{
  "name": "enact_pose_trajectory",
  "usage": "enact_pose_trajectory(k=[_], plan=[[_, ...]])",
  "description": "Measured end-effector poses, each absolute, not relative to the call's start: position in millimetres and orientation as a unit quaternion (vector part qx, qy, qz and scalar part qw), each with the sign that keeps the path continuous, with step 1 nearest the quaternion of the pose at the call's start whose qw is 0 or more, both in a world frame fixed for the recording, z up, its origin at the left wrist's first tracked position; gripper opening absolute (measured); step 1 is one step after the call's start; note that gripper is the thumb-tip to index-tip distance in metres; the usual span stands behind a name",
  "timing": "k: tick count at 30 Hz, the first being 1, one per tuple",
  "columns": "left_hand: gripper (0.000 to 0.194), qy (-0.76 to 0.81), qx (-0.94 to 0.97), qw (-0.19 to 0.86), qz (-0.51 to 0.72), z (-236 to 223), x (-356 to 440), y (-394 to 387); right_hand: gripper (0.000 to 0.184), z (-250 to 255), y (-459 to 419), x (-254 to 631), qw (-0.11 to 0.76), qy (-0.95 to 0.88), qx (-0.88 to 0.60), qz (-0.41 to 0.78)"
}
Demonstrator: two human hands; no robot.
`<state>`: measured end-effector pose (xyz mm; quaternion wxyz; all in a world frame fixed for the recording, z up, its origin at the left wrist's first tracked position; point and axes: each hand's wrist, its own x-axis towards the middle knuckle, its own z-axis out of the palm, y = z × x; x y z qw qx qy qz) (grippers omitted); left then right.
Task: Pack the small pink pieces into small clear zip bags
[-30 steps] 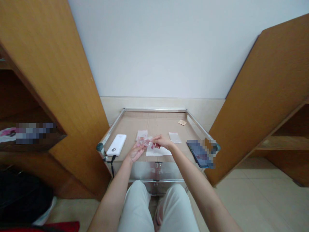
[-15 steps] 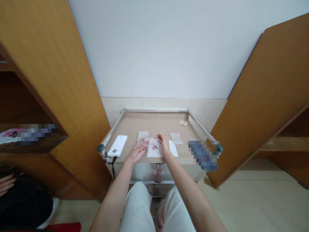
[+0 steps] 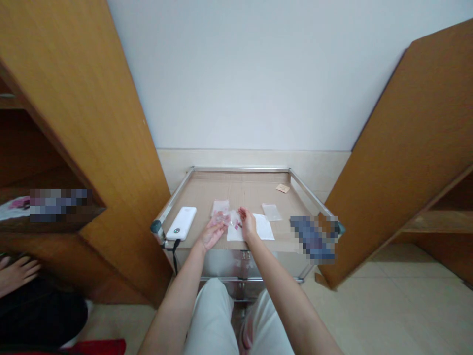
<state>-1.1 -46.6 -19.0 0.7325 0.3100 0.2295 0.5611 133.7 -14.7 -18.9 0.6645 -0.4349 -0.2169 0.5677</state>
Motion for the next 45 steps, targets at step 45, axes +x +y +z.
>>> enact_pose_trajectory(k=[45], plan=[[0.041,0.410,0.385,0.608,0.561,-20,32,-37,0.029,-35,-3,137,0.694,-0.224,-0.406,0.551]])
